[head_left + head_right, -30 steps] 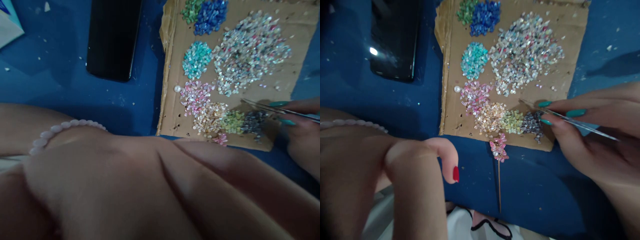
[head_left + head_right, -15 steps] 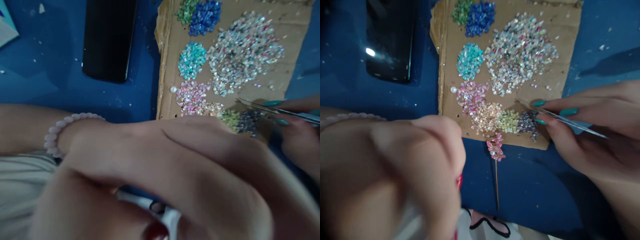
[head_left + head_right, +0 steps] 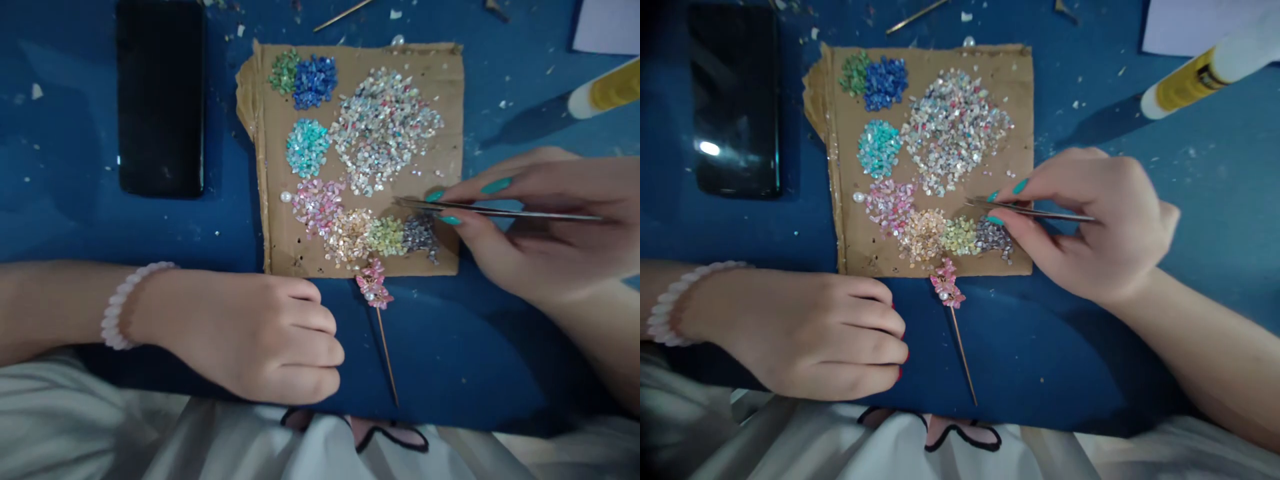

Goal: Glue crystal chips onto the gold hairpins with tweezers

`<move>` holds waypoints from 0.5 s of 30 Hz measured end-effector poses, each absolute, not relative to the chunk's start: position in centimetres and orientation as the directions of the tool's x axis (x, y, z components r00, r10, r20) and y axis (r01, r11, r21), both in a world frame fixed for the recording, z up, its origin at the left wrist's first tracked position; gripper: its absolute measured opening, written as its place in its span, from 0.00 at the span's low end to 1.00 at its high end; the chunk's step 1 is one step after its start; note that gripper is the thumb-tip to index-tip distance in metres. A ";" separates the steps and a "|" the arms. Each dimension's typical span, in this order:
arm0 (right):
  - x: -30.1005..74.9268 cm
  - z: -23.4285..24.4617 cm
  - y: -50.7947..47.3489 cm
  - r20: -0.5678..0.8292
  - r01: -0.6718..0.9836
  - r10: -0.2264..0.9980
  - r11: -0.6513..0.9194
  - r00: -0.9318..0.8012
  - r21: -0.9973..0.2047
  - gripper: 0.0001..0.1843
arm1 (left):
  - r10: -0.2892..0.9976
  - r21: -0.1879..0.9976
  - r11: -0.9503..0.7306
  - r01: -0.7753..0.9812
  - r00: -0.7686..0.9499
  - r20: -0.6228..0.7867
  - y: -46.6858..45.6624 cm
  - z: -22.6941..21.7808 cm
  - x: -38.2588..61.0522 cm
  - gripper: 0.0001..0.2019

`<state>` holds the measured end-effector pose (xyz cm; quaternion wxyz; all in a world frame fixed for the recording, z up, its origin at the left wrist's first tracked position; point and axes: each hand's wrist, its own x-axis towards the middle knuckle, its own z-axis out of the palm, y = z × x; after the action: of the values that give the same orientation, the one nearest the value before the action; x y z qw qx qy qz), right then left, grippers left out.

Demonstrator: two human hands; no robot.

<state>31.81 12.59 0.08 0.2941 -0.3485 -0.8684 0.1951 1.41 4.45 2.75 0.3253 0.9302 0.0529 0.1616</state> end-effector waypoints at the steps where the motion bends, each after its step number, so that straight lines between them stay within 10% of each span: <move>1: 31.4 0.3 12.4 0.387 0.510 0.728 0.678 -0.566 -0.529 0.04 | 0.217 0.630 -0.777 -0.004 0.937 0.273 4.5 2.7 1.4 0.07; 15: 29.9 0.6 11.0 0.568 0.490 0.693 0.718 -0.443 -0.494 0.06 | 0.158 0.509 -0.859 -0.045 0.924 0.349 5.3 2.5 0.9 0.13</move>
<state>29.86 10.95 0.62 0.3926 -0.3524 -0.8397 0.1291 0.87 5.27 2.54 0.2634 0.9447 0.0300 0.1931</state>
